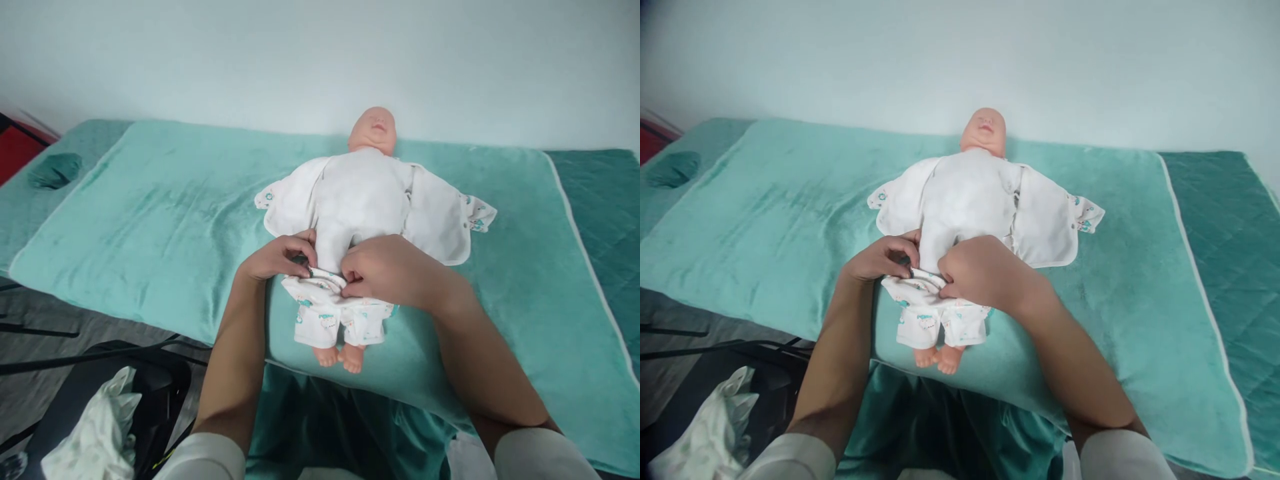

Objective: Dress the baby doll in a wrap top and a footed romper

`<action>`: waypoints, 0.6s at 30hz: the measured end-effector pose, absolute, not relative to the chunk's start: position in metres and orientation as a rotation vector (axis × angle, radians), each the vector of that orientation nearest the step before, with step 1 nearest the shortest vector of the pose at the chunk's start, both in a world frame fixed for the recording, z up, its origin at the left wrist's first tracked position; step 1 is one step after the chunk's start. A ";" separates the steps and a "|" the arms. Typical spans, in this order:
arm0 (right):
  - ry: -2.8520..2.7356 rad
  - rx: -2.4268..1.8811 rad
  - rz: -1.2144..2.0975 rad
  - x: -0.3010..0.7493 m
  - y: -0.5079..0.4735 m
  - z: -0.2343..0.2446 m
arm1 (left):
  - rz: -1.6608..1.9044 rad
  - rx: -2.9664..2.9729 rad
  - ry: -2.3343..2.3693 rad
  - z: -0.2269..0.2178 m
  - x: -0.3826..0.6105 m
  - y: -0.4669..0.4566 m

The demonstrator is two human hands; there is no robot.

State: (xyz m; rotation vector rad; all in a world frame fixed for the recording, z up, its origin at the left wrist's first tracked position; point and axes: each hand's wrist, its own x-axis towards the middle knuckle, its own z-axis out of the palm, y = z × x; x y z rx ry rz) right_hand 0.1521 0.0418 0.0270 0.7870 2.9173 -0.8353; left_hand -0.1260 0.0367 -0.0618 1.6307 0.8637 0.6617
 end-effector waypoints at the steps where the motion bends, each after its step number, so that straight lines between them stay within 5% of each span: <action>1: 2.928 0.769 -0.853 0.152 0.042 0.027 | 0.654 1.638 0.862 -0.061 -0.126 0.037; 9: 2.967 1.012 -1.364 0.155 0.063 0.027 | 1.036 1.234 0.991 -0.064 -0.112 0.027; 18: 2.865 1.516 -1.584 0.163 0.076 0.021 | 1.283 0.937 1.081 -0.068 -0.096 0.030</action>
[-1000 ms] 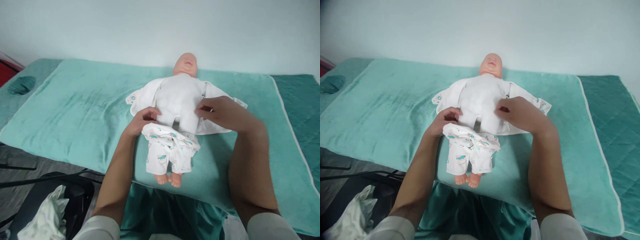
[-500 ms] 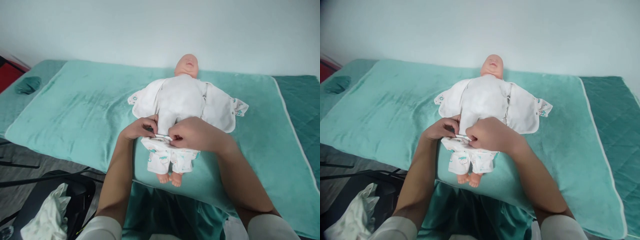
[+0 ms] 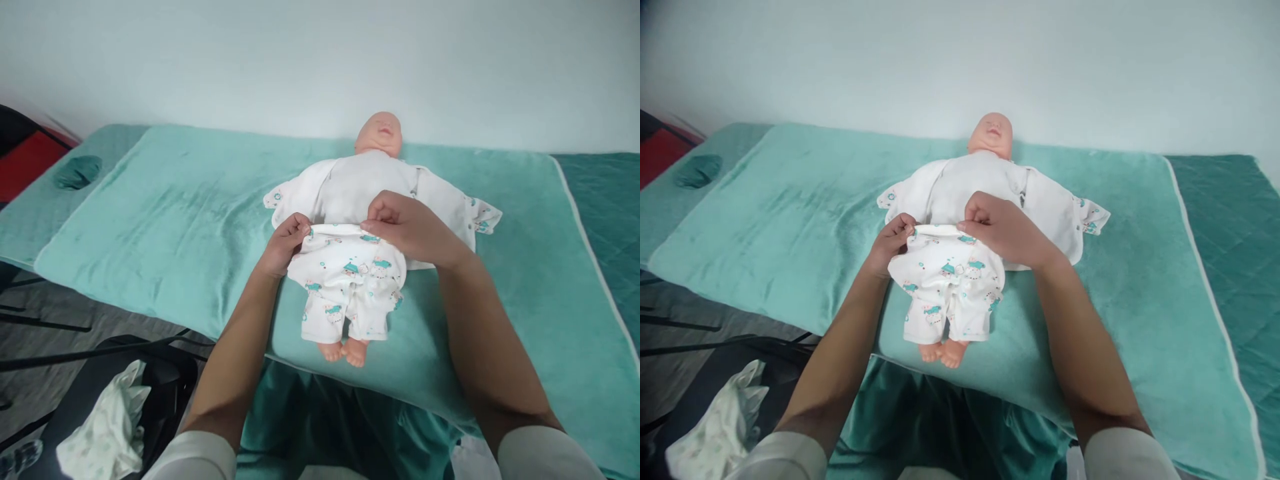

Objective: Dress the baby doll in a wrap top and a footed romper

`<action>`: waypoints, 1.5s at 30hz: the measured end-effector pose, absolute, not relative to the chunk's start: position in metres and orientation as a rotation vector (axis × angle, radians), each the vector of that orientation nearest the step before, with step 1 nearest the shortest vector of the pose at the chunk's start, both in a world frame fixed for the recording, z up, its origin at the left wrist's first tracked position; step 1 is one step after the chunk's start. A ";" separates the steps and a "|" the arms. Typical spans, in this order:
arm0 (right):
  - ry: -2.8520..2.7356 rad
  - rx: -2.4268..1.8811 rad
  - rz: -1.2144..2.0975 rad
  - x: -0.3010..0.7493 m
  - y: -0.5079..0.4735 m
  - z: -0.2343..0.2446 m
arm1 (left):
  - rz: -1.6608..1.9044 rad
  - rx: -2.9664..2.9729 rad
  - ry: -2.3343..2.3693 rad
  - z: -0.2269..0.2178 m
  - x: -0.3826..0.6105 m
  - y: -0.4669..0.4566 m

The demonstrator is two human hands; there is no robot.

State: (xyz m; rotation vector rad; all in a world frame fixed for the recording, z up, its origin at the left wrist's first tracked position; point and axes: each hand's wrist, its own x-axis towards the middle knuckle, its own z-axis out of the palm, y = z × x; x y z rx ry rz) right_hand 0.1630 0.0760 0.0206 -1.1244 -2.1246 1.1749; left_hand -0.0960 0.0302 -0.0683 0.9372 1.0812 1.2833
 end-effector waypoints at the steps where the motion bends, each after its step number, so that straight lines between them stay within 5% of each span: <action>1: -2.116 -1.131 1.227 0.167 0.078 0.021 | 1.274 0.940 1.079 -0.068 -0.094 0.031; 8: -2.088 -1.108 1.600 0.213 0.097 0.011 | 1.388 0.907 1.117 -0.071 -0.090 0.035; 19: -1.561 -0.830 1.447 0.217 0.098 -0.040 | 1.566 0.966 1.369 -0.078 -0.083 0.051; 30: -1.570 -0.860 1.261 0.195 0.094 -0.042 | 1.323 1.739 1.401 -0.046 -0.068 0.047; 45: -1.662 -1.040 0.827 0.181 0.087 -0.048 | 1.018 1.857 1.378 -0.013 -0.070 0.069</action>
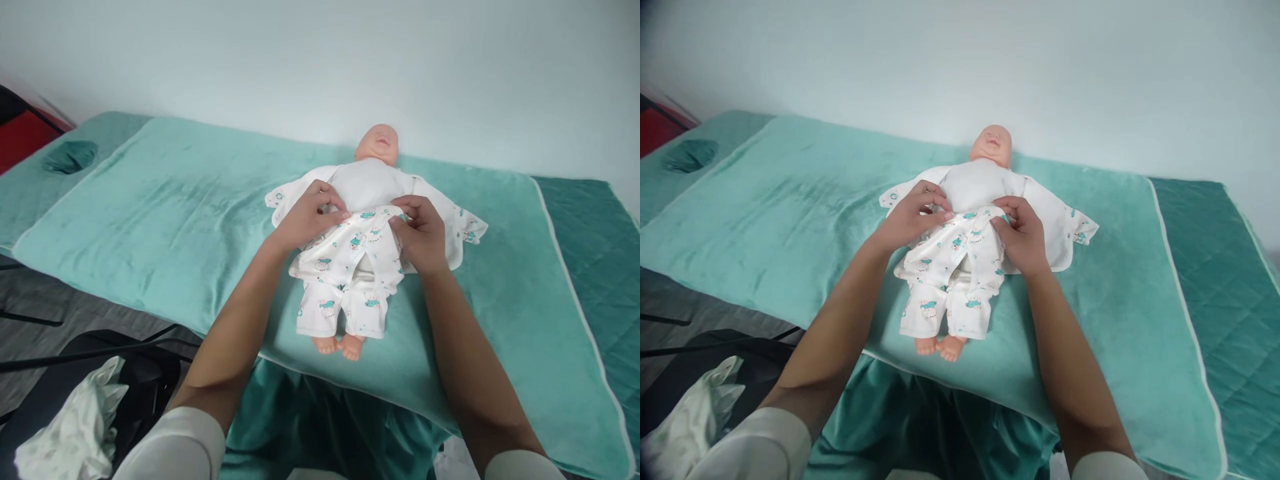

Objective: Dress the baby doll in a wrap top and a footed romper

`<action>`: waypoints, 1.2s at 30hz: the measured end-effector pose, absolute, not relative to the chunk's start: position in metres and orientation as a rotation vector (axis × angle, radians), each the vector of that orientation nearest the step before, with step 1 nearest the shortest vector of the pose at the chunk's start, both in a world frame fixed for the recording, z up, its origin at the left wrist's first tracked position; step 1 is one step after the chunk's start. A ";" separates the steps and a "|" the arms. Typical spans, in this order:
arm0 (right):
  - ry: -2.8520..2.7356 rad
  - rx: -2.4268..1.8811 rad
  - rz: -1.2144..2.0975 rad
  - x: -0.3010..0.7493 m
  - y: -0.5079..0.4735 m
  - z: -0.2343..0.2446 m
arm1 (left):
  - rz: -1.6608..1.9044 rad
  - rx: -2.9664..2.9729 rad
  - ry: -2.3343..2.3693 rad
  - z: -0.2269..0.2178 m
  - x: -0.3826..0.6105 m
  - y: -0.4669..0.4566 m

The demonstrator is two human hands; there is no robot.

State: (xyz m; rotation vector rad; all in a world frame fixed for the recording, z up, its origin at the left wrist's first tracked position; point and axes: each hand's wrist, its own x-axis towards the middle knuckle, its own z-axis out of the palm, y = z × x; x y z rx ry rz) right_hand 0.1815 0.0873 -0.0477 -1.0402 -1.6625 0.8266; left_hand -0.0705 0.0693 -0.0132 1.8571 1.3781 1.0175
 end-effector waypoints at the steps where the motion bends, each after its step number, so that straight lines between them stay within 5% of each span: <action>1: -1.705 -1.056 0.739 0.180 0.085 -0.047 | 0.988 1.876 1.374 -0.012 -0.070 0.069; 18: -1.906 -1.224 0.176 0.180 0.084 -0.037 | 1.493 1.592 1.656 -0.074 -0.064 0.110; 28: -1.745 -1.385 0.424 0.195 0.103 -0.049 | 1.303 1.542 1.565 -0.069 -0.066 0.092; 36: -1.848 -1.389 0.973 0.215 0.103 -0.035 | 1.105 1.467 1.427 -0.062 -0.079 0.081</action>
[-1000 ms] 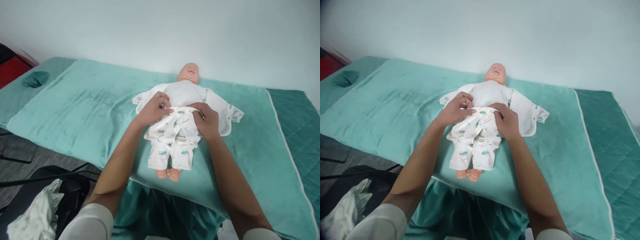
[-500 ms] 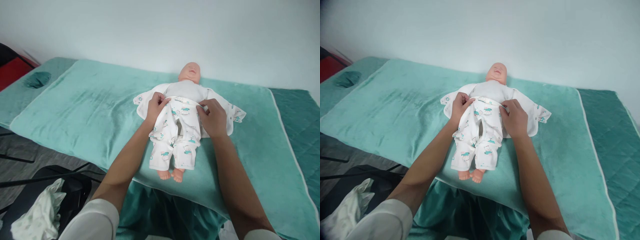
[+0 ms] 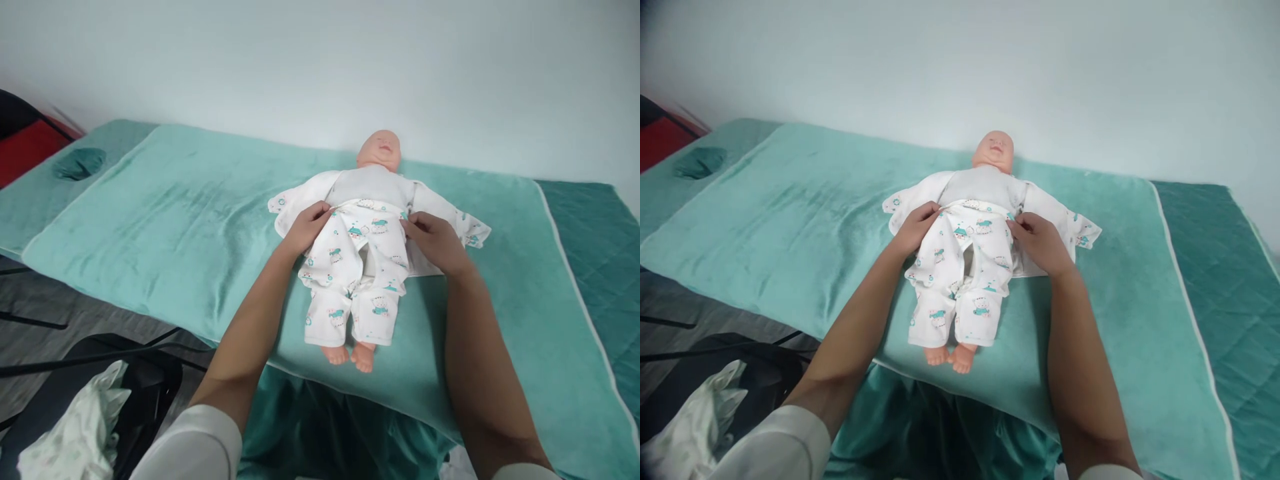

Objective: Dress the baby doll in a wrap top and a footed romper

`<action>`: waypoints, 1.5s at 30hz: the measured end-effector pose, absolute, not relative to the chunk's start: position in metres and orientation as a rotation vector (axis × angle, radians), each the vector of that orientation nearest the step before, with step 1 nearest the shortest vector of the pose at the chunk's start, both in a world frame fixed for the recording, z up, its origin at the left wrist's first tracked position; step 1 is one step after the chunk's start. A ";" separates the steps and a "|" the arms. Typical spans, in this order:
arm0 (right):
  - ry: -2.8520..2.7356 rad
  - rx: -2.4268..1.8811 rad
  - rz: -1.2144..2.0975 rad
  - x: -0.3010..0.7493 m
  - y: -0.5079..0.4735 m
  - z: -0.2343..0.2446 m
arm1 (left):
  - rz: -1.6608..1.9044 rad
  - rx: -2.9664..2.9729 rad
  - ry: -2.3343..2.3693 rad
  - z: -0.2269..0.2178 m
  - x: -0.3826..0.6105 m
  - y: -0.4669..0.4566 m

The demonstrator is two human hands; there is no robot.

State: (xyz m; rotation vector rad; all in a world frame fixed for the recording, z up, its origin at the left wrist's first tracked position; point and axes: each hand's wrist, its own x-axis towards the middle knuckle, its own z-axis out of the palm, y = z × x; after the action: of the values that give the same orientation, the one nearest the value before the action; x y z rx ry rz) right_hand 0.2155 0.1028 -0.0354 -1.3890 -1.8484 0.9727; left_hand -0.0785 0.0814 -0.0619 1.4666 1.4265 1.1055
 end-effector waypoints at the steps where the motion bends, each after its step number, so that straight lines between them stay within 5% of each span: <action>1: -1.866 -1.336 1.041 0.219 0.103 -0.034 | 1.094 1.448 1.410 -0.061 -0.079 0.081; 7: -1.922 -1.154 1.193 0.229 0.102 -0.033 | 1.031 1.303 1.336 -0.058 -0.079 0.077; 20: -1.755 -1.596 0.842 0.207 0.104 -0.048 | 1.093 0.968 1.356 -0.065 -0.073 0.079; 31: -1.480 -1.267 1.242 0.199 0.109 -0.062 | 1.075 1.043 1.159 -0.061 -0.071 0.075; 45: -1.543 -1.208 1.308 0.195 0.107 -0.059 | 0.973 0.909 1.076 -0.061 -0.058 0.073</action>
State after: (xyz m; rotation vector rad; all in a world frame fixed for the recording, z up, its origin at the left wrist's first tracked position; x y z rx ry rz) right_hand 0.1951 0.1074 -0.0595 -1.2084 -1.5435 1.3078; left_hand -0.0575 0.0730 -0.0609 0.9086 1.0761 0.9725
